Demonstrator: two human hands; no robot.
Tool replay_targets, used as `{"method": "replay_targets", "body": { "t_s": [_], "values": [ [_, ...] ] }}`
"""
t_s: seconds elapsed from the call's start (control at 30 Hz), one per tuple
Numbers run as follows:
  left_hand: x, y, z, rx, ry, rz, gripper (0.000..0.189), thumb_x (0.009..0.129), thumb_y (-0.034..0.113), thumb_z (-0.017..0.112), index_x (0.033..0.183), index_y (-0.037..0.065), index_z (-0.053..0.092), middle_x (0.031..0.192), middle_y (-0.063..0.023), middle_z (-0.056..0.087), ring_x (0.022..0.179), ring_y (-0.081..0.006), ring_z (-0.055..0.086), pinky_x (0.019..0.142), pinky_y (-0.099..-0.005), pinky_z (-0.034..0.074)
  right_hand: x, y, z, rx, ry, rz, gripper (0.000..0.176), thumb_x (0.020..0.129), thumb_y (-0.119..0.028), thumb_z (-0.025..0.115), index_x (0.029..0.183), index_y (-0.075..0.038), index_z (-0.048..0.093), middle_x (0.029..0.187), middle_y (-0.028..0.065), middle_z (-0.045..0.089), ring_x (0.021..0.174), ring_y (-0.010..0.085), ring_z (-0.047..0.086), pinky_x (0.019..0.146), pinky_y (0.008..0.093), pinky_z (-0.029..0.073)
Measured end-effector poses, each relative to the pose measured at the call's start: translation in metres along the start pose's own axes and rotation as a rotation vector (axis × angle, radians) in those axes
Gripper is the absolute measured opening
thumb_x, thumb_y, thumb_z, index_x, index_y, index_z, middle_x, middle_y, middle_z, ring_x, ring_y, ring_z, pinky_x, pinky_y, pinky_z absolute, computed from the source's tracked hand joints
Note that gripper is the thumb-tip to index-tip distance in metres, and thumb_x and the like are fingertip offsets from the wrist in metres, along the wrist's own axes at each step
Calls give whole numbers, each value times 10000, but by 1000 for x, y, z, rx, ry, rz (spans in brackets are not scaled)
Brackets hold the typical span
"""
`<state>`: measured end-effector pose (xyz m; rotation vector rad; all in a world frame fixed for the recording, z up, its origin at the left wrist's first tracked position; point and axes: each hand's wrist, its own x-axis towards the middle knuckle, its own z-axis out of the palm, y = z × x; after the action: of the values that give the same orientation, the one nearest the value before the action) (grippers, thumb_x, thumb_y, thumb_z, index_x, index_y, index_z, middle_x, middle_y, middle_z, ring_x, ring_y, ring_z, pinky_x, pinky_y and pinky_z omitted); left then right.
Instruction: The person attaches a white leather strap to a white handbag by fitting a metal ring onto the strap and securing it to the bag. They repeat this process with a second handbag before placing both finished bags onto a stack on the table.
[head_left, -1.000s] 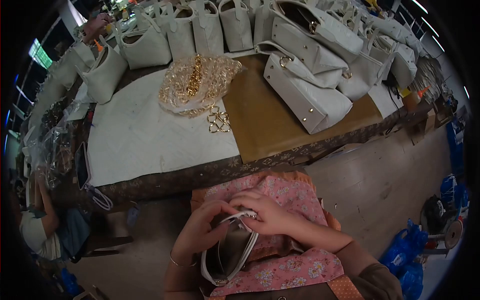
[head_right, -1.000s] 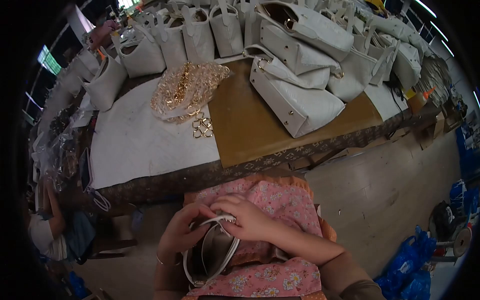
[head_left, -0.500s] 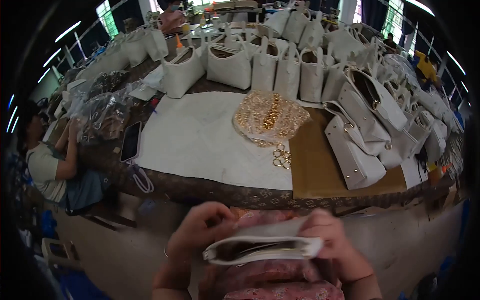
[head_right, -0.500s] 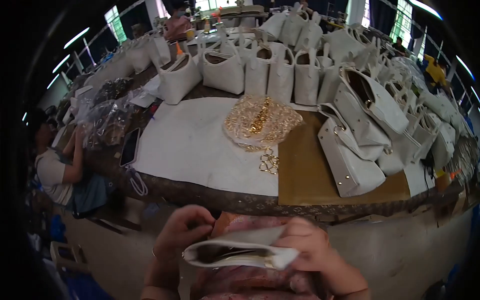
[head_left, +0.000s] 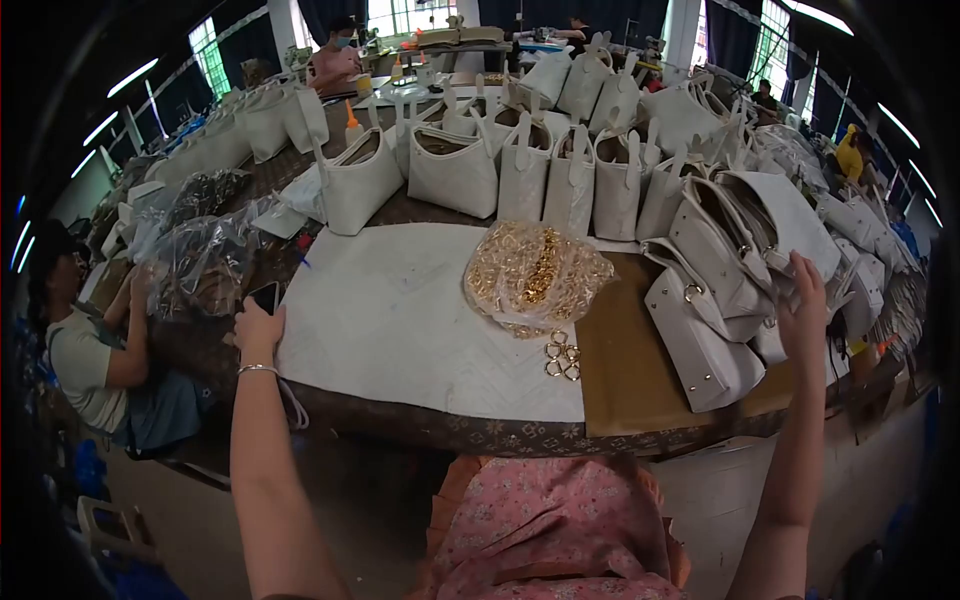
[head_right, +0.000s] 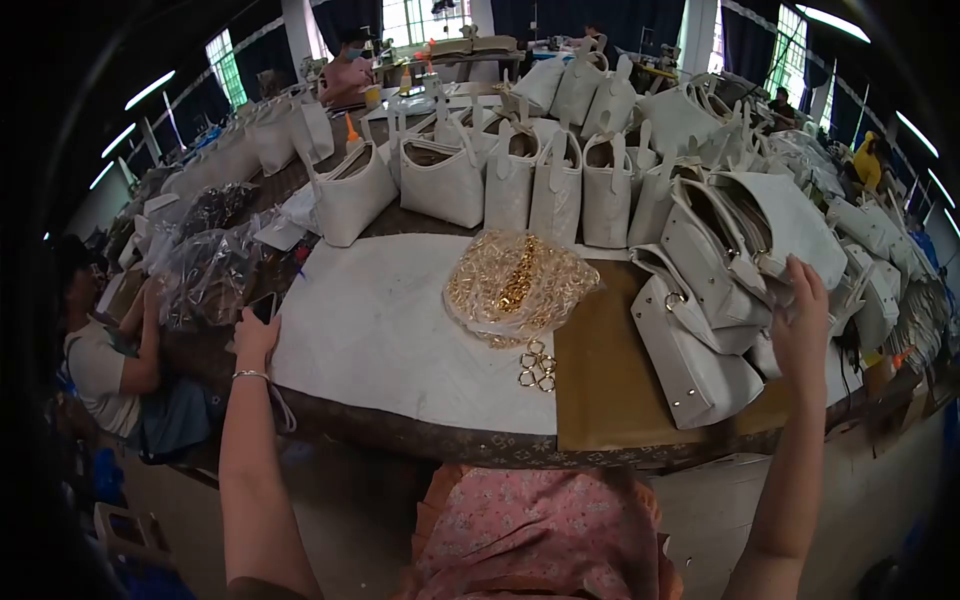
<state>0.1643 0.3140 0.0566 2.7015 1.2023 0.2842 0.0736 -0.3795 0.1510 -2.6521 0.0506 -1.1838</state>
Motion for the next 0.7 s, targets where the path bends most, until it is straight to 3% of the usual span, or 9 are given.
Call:
{"method": "replay_targets", "body": {
  "t_s": [0.17,0.23,0.33,0.4,0.47,0.57,0.6,0.67,0.7],
  "values": [
    [6,26,-1,-57,10,14,747,732,420,650,1325,103,324,1238,-218,464,1099,-370,499,903,-458,428,-3,-64,5,36,194,-111,435,731,70,539,1148,-51,555,1175,136,504,1163,303,449,972,365,362],
    [4,47,1,-241,48,156,770,687,400,672,1311,103,331,1221,-225,473,1081,-375,510,895,-441,434,-3,-92,15,250,171,-307,353,736,56,555,1082,-14,563,1128,132,528,1120,307,482,960,364,364],
    [-2,95,19,-563,142,426,809,661,416,682,1312,98,322,1140,-250,525,1071,-367,521,884,-419,422,0,-146,48,528,23,-403,261,740,35,566,997,-6,582,1033,123,557,1026,299,529,893,353,408],
    [-1,135,36,-765,32,421,821,670,414,668,1334,109,294,1086,-229,552,1028,-322,544,823,-391,451,3,-177,81,692,-92,-391,254,752,15,570,1003,-19,589,1037,128,564,988,283,548,851,340,432],
    [-50,176,10,-1154,-443,275,840,686,393,646,1367,125,232,1053,-179,539,940,-268,552,710,-393,481,9,-204,124,812,-165,-364,251,772,-20,578,1022,-34,592,1045,133,567,967,273,556,828,329,441],
    [-84,211,15,-1327,-651,237,869,690,383,640,1380,144,168,1007,-121,505,770,-215,528,569,-387,464,15,-239,189,1010,-288,-252,280,841,-116,572,1113,-47,561,1061,125,572,968,270,558,834,320,440],
    [-85,216,29,-1315,-657,245,869,690,383,640,1380,144,168,1007,-121,505,770,-215,528,569,-387,464,15,-252,213,1172,-461,-49,321,870,-158,550,1173,-55,522,1091,118,568,987,267,551,851,317,433],
    [-80,226,62,-1404,-869,42,826,711,440,622,1387,190,220,956,-112,530,695,-197,542,561,-400,472,19,-273,237,1412,-764,278,413,906,-226,520,1282,-79,430,1176,116,539,1037,266,528,905,310,402],
    [-68,225,71,-1473,-1033,59,960,683,382,672,1427,178,102,1069,-90,492,749,-228,533,613,-449,465,20,-279,245,1498,-901,402,465,913,-250,511,1331,-96,376,1232,122,513,1069,269,510,944,306,378]
  ]
}}
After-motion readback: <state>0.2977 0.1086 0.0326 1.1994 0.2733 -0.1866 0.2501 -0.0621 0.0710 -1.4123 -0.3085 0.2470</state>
